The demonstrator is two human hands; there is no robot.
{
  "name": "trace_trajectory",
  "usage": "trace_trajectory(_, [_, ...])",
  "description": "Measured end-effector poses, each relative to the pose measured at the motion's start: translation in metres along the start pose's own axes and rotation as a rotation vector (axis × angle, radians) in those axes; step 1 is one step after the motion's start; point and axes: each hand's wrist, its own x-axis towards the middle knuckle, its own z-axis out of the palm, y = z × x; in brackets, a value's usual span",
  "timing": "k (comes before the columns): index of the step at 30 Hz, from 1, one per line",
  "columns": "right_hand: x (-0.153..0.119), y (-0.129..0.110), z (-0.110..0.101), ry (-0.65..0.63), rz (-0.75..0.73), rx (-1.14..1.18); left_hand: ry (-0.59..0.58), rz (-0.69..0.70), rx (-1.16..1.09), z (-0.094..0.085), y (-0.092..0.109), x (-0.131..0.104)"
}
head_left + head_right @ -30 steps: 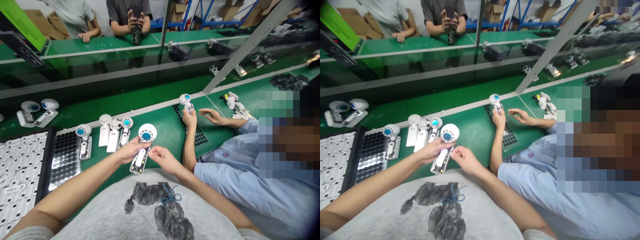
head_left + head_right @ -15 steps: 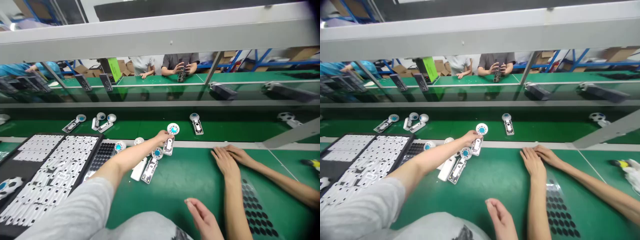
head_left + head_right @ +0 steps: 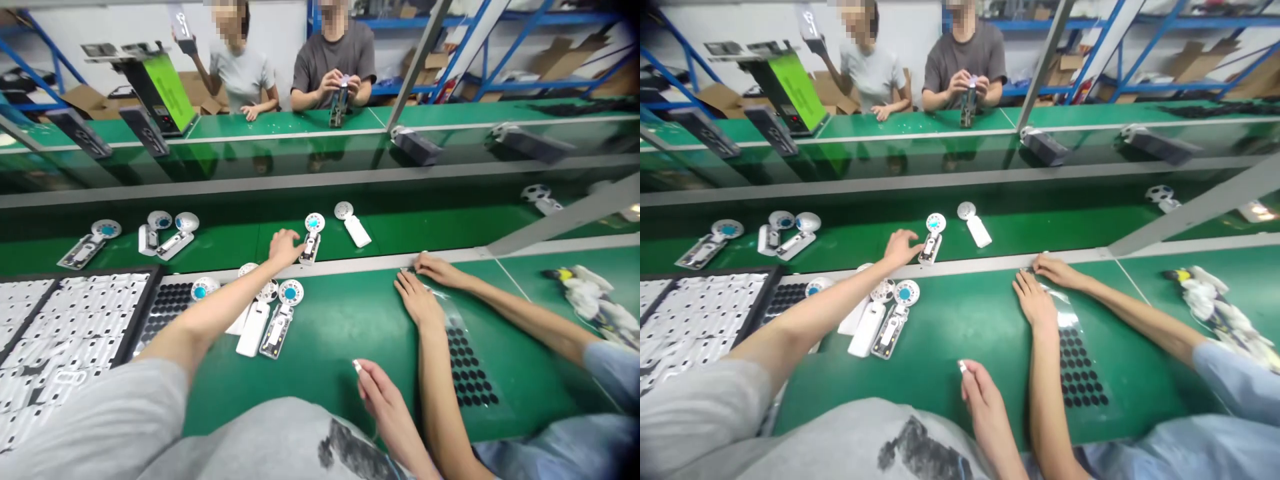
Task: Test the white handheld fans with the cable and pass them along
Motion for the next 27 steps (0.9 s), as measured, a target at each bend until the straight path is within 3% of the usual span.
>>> trace_trajectory(2, [-0.03, -0.019, 0.013, -0.208, 0.129, 0.286, -0.043, 0.147, 0.174, -0.012, -0.018, -0.047])
trace_trajectory(4, [-0.039, -0.034, 0.018, -0.352, 0.275, 0.595, -0.051, 0.234, 0.383, -0.016, -0.034, -0.094])
trace_trajectory(7, [-0.033, -0.049, 0.017, -0.377, 0.326, 0.759, -0.023, 0.28, 0.541, -0.005, -0.046, -0.142])
trace_trajectory(10, [-0.028, -0.057, 0.011, -0.397, 0.288, 0.774, 0.032, 0.288, 0.563, 0.014, -0.046, -0.154])
trace_trajectory(14, [-0.036, -0.059, 0.006, -0.383, 0.27, 0.798, 0.021, 0.318, 0.536, 0.026, -0.043, -0.147])
trace_trajectory(19, [-0.045, -0.057, -0.002, -0.297, 0.307, 0.84, -0.123, 0.285, 0.258, 0.029, -0.039, -0.147])
trace_trajectory(21, [-0.046, -0.058, -0.005, -0.285, 0.302, 0.852, -0.167, 0.148, -0.054, 0.027, -0.031, -0.15])
trace_trajectory(24, [-0.046, -0.063, -0.007, -0.285, 0.281, 0.847, -0.36, -0.157, -0.718, 0.02, -0.013, -0.159])
trace_trajectory(27, [-0.045, -0.07, -0.008, -0.295, 0.235, 0.821, -0.553, -0.326, -1.003, 0.009, 0.005, -0.169])
